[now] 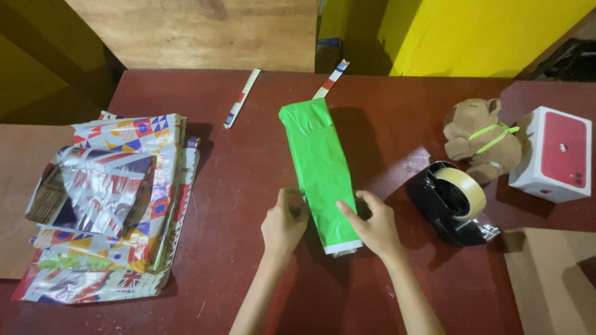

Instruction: The person wraps a rectangular item in green paper, folds the edges, and secures them with tape. Then the person wraps a small stuffed animal in patterned wrapping paper, folds the paper around it, and tapes the seams.

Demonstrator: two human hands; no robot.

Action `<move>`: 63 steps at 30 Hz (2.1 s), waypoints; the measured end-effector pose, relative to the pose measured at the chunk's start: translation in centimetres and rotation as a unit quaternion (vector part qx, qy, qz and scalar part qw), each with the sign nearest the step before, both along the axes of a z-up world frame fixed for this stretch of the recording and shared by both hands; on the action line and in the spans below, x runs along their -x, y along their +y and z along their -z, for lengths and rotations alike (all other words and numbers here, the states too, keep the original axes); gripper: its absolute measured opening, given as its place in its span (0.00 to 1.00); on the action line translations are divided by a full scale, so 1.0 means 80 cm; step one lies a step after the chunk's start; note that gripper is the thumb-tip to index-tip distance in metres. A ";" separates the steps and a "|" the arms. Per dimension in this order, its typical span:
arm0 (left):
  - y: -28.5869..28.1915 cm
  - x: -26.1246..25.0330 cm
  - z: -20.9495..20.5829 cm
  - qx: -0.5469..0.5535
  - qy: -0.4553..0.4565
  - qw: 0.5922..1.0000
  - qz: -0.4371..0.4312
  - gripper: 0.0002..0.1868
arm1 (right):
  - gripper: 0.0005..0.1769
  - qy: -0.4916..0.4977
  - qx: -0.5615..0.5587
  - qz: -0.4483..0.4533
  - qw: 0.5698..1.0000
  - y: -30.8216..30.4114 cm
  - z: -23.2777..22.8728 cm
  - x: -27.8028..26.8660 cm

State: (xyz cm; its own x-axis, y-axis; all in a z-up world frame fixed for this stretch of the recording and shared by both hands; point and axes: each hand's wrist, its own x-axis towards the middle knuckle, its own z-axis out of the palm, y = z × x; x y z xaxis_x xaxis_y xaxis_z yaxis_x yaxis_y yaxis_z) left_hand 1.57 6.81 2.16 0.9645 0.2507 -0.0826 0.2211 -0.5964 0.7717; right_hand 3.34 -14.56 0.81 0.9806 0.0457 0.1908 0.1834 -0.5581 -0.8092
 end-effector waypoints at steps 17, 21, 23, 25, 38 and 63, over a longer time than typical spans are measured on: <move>0.016 -0.022 -0.011 0.051 -0.083 0.995 0.030 0.34 | 0.26 0.023 -0.044 0.020 0.999 -0.018 0.016 -0.026; 0.027 -0.025 -0.019 0.004 -0.276 0.956 0.096 0.40 | 0.31 0.065 -0.015 0.070 0.995 -0.019 0.011 -0.028; 0.029 -0.026 -0.017 -0.011 -0.268 0.954 0.137 0.39 | 0.31 -0.041 -0.032 -0.002 0.999 -0.017 0.016 -0.032; 0.029 -0.028 -0.012 -0.021 -0.246 0.955 0.164 0.37 | 0.30 -0.074 -0.039 -0.021 0.996 -0.013 0.023 -0.039; 0.023 -0.027 0.002 -0.252 -0.302 0.874 0.285 0.37 | 0.16 0.114 -0.162 -0.055 0.979 -0.035 0.018 -0.043; 0.022 -0.010 0.015 -0.458 -0.255 0.789 0.321 0.41 | 0.15 0.240 -0.198 -0.102 0.945 -0.020 0.023 -0.035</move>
